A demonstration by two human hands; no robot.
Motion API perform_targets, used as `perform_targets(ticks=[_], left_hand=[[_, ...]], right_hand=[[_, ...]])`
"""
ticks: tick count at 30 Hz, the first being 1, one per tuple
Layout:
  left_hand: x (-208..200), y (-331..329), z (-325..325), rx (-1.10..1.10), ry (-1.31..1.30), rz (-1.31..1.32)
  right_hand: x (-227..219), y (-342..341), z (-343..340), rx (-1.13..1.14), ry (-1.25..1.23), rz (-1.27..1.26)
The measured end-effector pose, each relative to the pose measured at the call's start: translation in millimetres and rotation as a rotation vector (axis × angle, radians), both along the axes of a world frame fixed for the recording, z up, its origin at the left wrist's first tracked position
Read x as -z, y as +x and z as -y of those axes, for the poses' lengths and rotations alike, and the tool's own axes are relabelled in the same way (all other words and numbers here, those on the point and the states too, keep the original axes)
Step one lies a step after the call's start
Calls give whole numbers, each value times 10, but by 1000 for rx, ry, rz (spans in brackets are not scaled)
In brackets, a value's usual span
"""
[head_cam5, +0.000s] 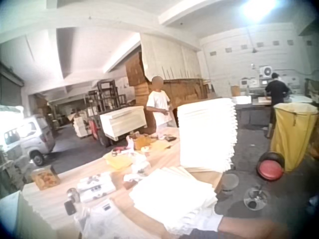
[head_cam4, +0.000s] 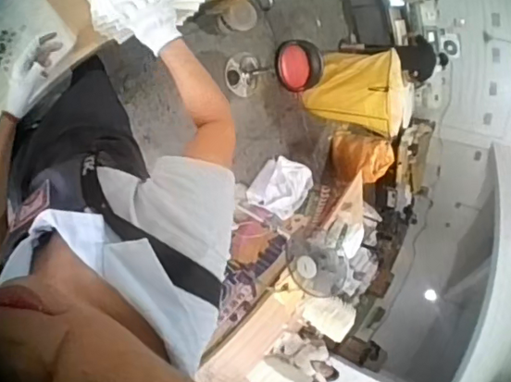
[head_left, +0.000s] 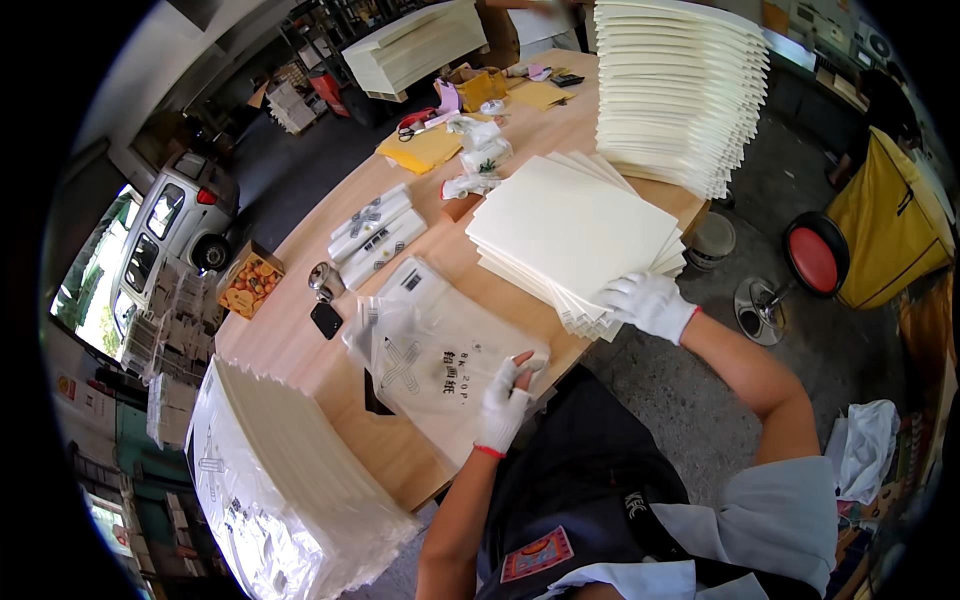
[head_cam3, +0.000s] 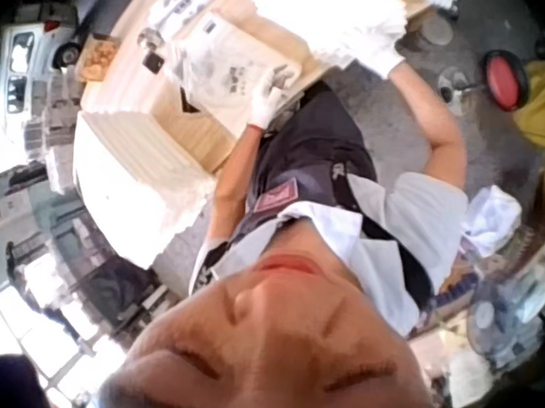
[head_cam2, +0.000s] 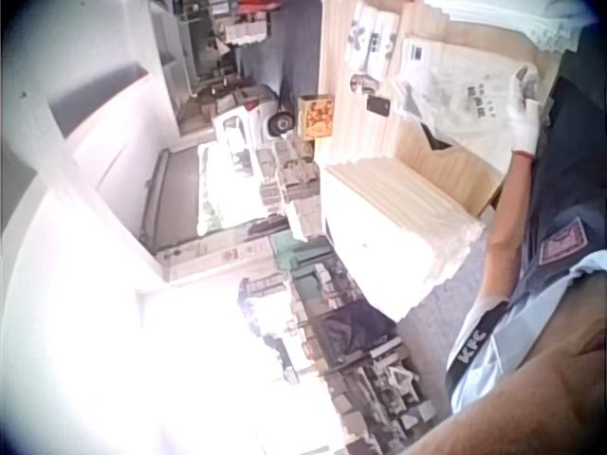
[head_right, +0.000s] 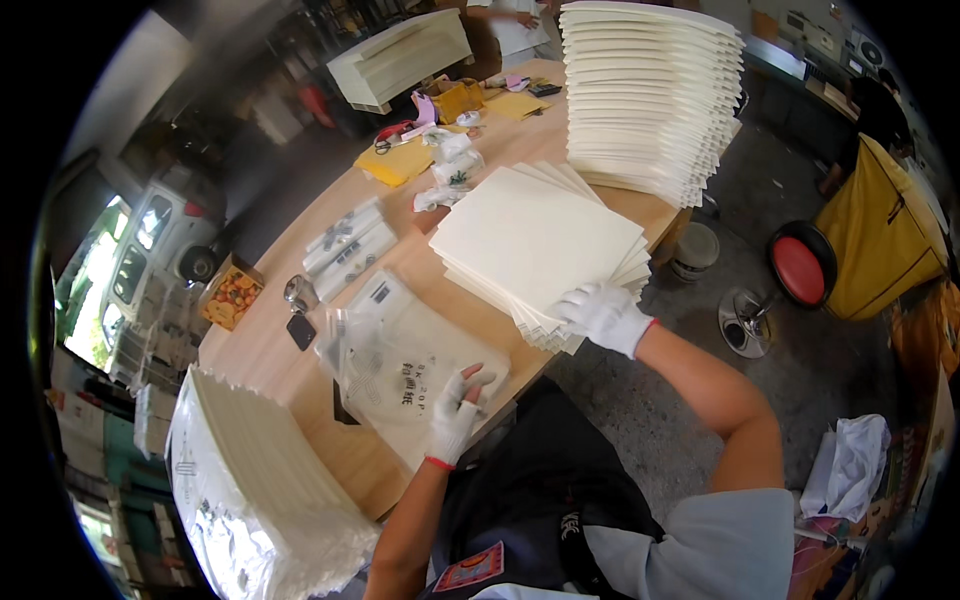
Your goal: The person repeatedly picks up stacks of white paper sheets from a table and places them into clear plastic packaging bags. They then fold the top of the bags to seal the contents. The process is repeated continuously with multiple stacks of paper.
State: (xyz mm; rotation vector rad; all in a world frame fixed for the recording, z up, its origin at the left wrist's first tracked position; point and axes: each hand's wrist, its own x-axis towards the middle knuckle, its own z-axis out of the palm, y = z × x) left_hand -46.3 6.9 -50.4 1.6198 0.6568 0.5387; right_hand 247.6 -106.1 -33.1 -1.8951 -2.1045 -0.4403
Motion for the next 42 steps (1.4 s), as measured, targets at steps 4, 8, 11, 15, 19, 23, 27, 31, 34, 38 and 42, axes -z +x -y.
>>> perform_targets(ticks=[4,8,11,15,19,23,27,31,34,38,42], left_hand=[[-24,369,-49,133,-327,156],[-82,419,-91,-33,-828,247],[-159,34,-196,-87,-605,105],[-480,-353,-366,38,-374,-202],[-227,-189,-14,125,320,-379],[-602,-54,564,226,500,-575],[-655,-542,-38,-14,-5,64],[-1317,-1043,-587,-144,-462,496],[-1482,-1123,-466,134,-231,254],[-866,-940,356,64,-4,-91],[-332,-1061,802,145,616,150]], right_hand=[[-332,-252,-25,-165,170,70],[-697,-1073,218,-154,-196,-167],[-604,-944,287,-73,191,-404],[116,-618,434,308,-118,-1532],[291,-1203,208,-98,-102,-1960],[15,-1510,110,350,-181,-1278],[-368,-1340,274,101,-113,-978],[-541,-1246,334,-117,-182,-173],[-613,-1395,50,-193,-166,-48],[-574,-1448,-324,-207,-621,-387],[60,-1443,-694,-108,-770,-1254]])
